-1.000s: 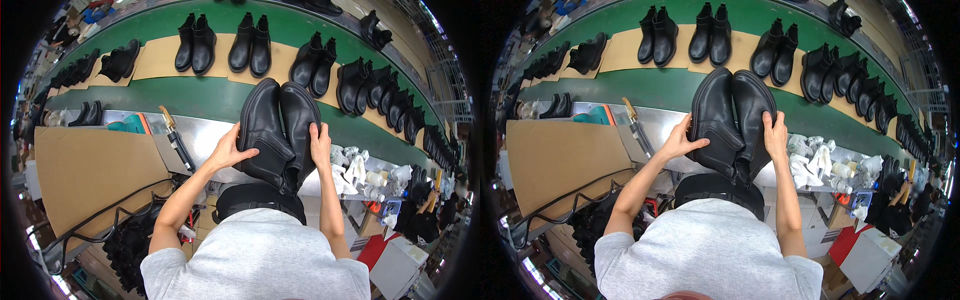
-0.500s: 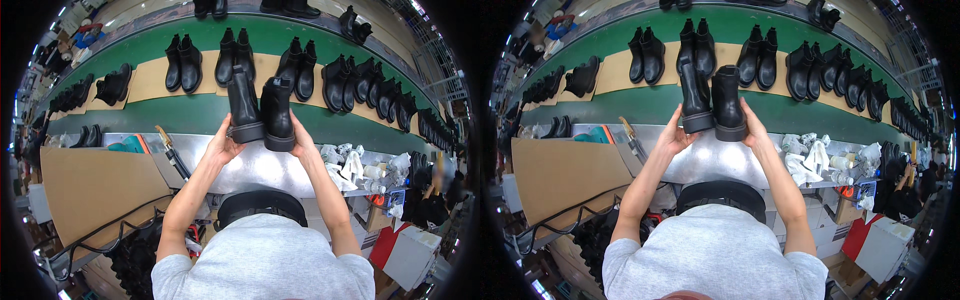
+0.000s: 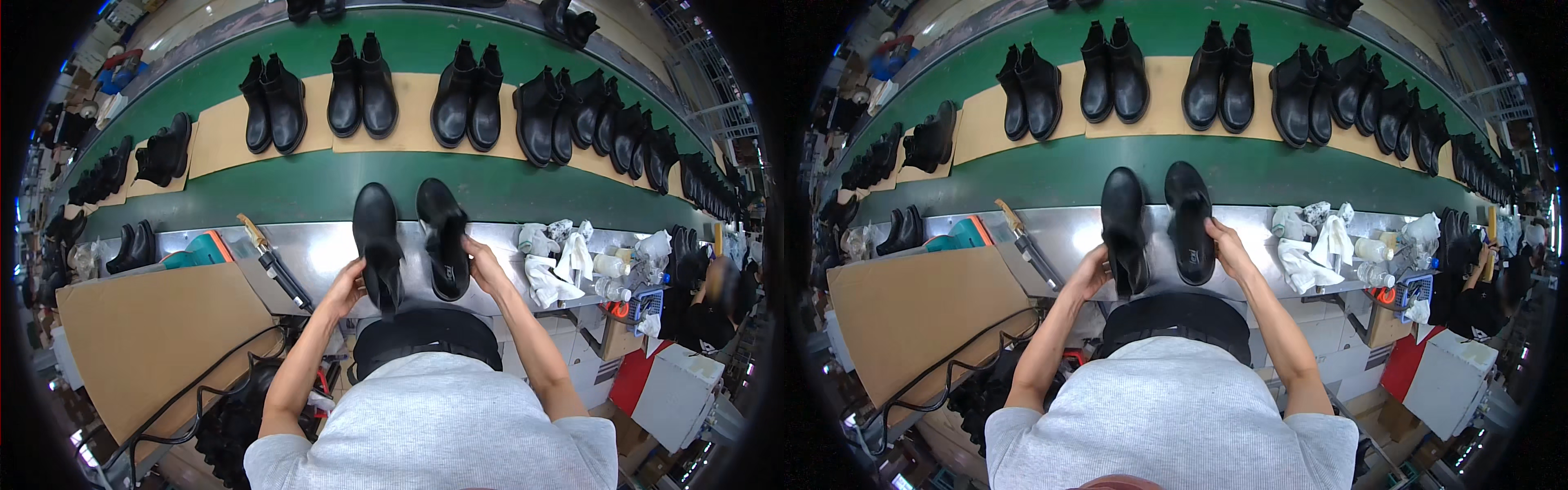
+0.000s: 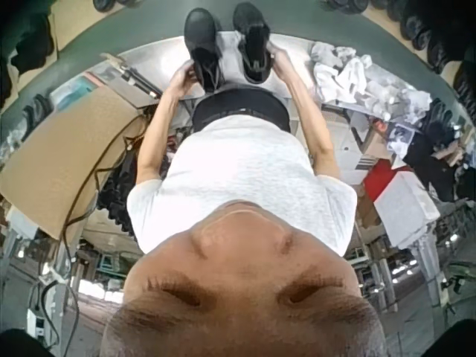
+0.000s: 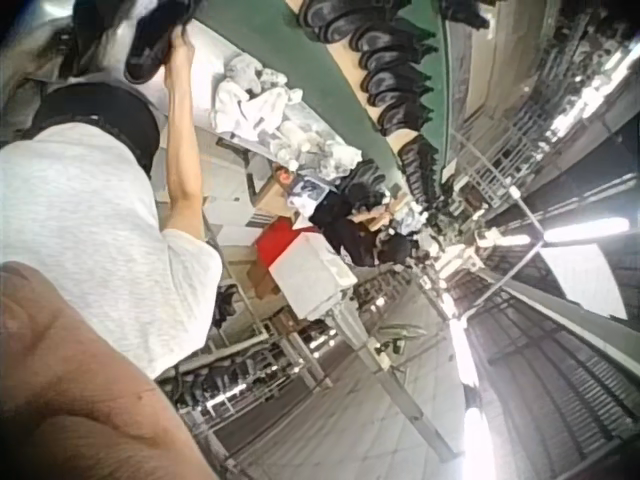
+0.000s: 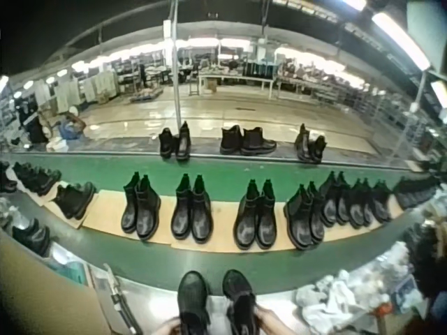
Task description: Inspecting, cleaning, and finishing boots on an assembly line using a cloth, fluid, and a heat gun.
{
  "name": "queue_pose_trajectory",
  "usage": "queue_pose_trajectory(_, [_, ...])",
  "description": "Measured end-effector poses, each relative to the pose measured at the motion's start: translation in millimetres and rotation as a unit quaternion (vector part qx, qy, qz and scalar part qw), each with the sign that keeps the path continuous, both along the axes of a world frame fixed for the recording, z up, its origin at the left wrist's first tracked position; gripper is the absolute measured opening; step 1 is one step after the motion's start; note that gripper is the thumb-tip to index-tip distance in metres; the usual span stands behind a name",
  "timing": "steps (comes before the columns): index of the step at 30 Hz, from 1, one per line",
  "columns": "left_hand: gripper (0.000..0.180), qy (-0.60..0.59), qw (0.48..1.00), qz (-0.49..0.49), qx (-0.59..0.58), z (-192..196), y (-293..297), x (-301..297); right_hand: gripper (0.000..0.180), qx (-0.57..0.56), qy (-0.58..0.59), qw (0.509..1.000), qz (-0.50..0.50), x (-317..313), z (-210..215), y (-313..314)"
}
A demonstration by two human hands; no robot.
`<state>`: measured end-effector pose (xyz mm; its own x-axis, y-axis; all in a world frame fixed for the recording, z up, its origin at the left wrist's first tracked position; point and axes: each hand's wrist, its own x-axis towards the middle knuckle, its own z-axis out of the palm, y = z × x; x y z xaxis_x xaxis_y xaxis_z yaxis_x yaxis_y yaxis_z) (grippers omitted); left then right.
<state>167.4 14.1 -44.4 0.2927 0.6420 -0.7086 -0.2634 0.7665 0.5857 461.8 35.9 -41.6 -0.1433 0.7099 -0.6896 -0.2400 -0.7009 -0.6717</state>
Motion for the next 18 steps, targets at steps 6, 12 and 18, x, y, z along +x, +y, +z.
queue_pose_trajectory(6, [0.111, 0.426, 0.883, -0.103, 0.171, -1.6, 48.7, 27.0, 0.082, 0.088, -0.206, 0.957, 0.187, 2.9, 15.7, 52.6])
queue_pose_trajectory(12, [0.116, 0.571, 0.772, -0.24, 0.146, -1.2, 97.7, 38.9, 0.12, 0.085, -0.575, 0.665, 0.469, -62.6, 17.4, 98.7])
queue_pose_trajectory(18, [0.097, 0.386, 0.896, -0.006, 0.222, -37.8, 85.5, -18.1, 0.093, 0.164, -0.337, 0.878, 0.296, 3.1, 11.8, 103.8])
